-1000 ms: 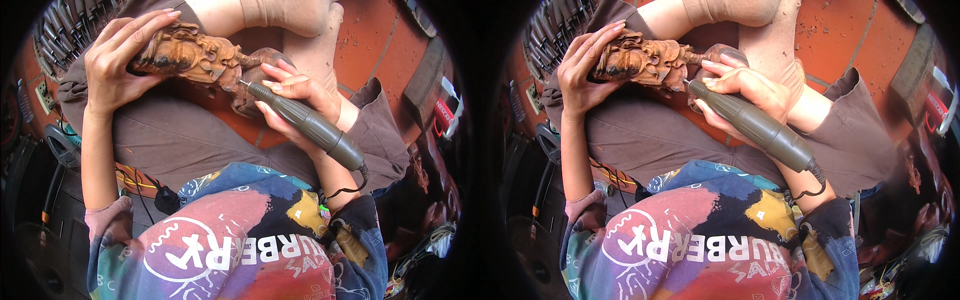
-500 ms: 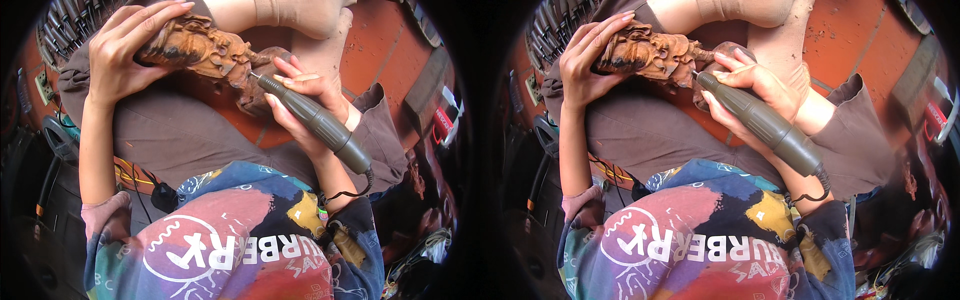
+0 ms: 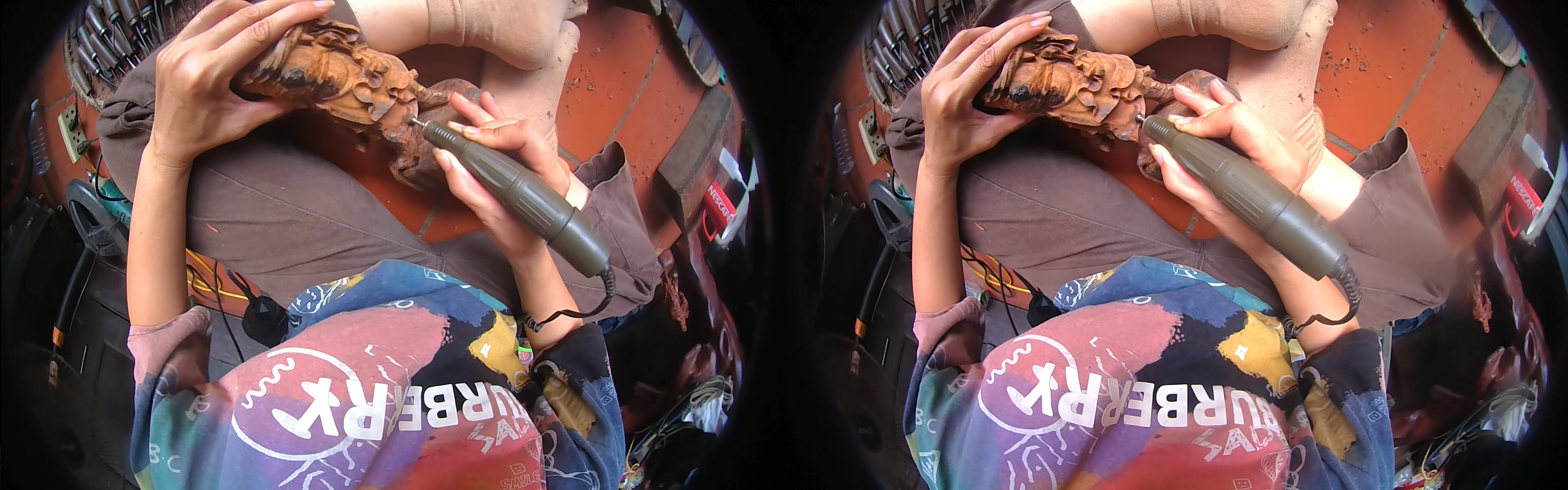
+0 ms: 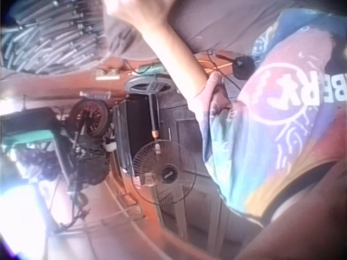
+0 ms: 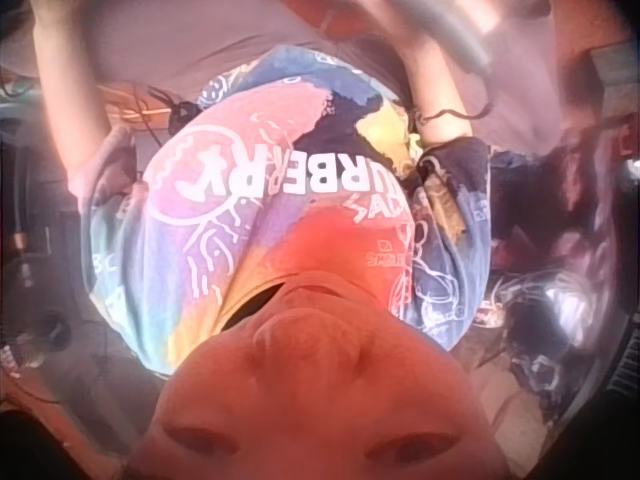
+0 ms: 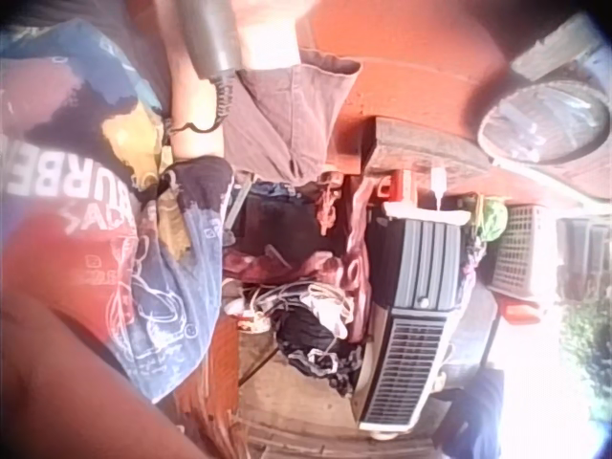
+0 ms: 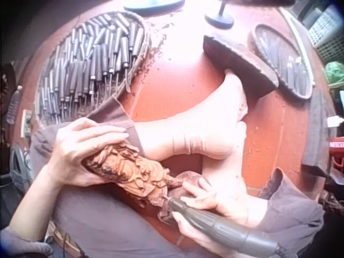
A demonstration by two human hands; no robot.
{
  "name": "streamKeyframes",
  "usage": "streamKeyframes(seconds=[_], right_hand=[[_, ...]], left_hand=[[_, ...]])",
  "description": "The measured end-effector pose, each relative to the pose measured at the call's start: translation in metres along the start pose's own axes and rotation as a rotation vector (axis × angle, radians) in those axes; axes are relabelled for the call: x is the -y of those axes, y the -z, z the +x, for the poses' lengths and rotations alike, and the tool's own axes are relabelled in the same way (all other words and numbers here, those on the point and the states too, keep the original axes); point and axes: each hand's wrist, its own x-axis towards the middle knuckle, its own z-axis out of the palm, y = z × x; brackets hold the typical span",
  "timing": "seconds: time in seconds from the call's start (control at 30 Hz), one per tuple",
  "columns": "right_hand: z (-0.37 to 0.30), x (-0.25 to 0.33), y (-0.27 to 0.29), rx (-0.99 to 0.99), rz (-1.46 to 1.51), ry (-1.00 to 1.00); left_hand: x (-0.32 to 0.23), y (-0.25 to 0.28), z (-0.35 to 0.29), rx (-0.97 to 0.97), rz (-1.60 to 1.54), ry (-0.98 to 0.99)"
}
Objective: The person carves a wooden piece using a rotary tool, holding the workpiece with their left hand and operating the tool with their right. They rotate the wood to access different areas and briefly swap the tool to their left hand to adjust a bit before resuming carving.
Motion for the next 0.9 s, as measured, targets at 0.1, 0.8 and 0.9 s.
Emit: streamKeyframes(seconds=[0.1, 0.8, 0.9], right_hand=[[0.001, -0.002, -0.002, -0.036, 0.029, -0.012], [-0.001, -0.009, 0.000, -0.003, 0.063, 0.016], [-0.003, -0.011, 0.001, 0.027, 0.023, 0.043]], left_hand=[[0.000, 0.000, -0.001, 0.011, 0.007, 0.009], [0.000, 0.001, 0.000, 0.008, 0.005, -0.002], [0.000, 0.000, 0.000, 0.010, -0.001, 0.000]])
